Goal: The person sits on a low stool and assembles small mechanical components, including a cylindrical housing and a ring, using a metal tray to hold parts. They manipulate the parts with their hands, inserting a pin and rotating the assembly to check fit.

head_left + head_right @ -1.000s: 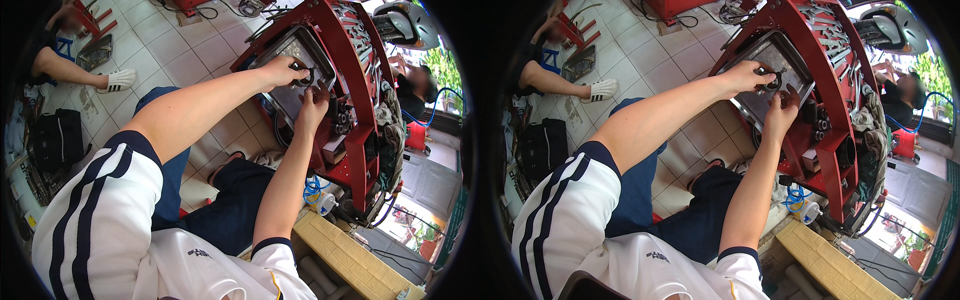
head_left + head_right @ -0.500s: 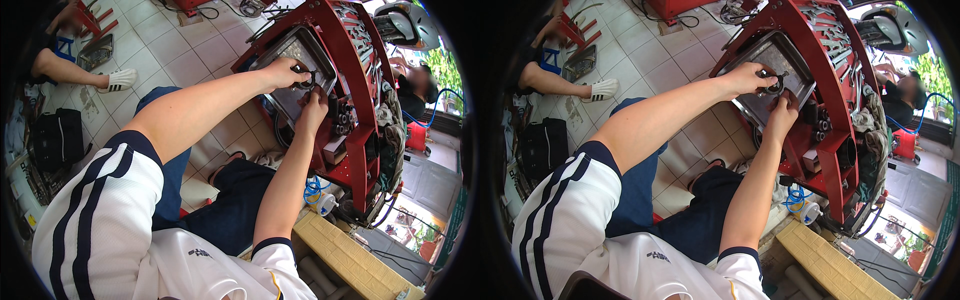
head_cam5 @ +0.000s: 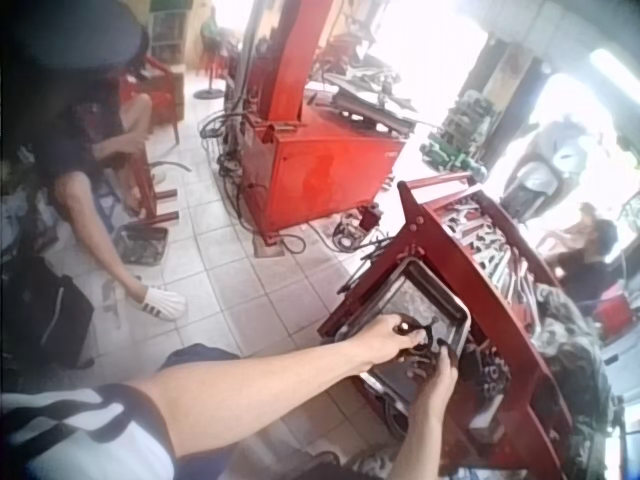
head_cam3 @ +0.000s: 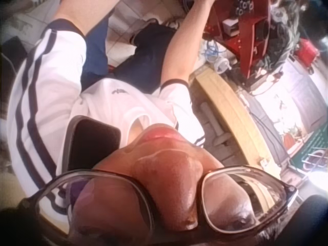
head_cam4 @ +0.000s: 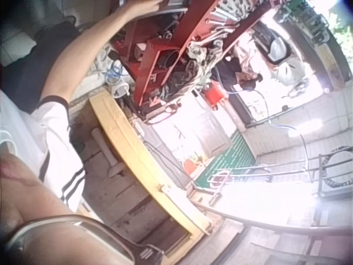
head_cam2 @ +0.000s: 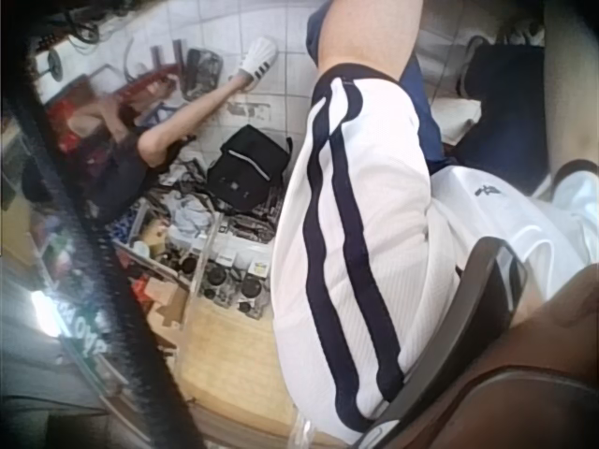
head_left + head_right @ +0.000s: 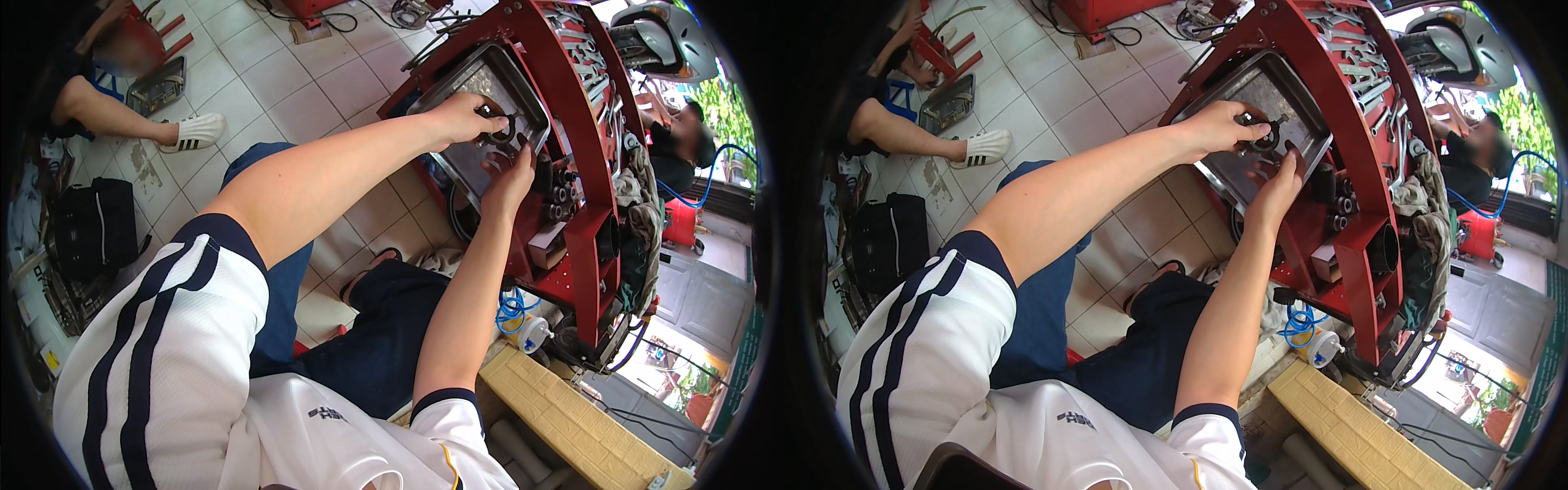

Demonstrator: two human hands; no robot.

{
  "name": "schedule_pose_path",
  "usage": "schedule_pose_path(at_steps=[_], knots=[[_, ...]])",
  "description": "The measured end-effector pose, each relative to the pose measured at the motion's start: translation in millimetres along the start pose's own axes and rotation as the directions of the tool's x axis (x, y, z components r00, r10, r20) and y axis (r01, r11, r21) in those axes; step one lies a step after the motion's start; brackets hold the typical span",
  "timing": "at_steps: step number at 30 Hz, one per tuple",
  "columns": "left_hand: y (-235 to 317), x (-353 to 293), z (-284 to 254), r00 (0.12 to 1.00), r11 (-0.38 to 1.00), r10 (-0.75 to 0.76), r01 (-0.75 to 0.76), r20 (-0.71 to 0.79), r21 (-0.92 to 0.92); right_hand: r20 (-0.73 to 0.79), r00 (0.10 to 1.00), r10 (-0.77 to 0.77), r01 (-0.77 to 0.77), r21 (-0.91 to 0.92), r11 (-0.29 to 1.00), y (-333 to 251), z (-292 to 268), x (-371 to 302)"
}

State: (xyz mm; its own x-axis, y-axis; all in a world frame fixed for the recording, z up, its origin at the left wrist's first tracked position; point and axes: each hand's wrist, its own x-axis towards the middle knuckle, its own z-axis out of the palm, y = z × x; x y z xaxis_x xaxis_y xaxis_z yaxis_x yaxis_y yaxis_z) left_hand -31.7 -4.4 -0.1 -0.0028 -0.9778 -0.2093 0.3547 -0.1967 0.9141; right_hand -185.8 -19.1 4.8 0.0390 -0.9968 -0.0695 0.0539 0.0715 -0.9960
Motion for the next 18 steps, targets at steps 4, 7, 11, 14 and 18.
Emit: schedule_pose_path(at_steps=[4,7,11,14,18], knots=[[-1.6,2.0,2.1,1.0,1.0,0.002,-0.002,0.01,-0.02,-0.02,0.998,-0.057,0.052,-0.204,0.978,6.8,-4.0,4.7],[-0.3,1.9,0.0,1.0,0.999,0.0,0.0,0.009,-0.033,0.041,0.981,-0.191,0.195,-0.211,0.958,9.2,-2.4,4.6],[2.1,1.0,-1.0,1.0,0.997,-0.003,0.003,0.0,-0.071,0.04,0.928,-0.37,0.361,-0.335,0.87,9.7,3.7,2.2],[2.2,1.8,-3.9,1.0,0.996,-0.003,0.003,0.005,-0.09,0.079,0.888,-0.453,0.442,-0.419,0.793,9.4,3.0,0.5],[3.8,0.3,-5.2,1.0,0.989,-0.015,0.018,0.025,-0.147,0.106,0.853,-0.511,0.502,-0.433,0.749,6.9,1.5,2.0]])
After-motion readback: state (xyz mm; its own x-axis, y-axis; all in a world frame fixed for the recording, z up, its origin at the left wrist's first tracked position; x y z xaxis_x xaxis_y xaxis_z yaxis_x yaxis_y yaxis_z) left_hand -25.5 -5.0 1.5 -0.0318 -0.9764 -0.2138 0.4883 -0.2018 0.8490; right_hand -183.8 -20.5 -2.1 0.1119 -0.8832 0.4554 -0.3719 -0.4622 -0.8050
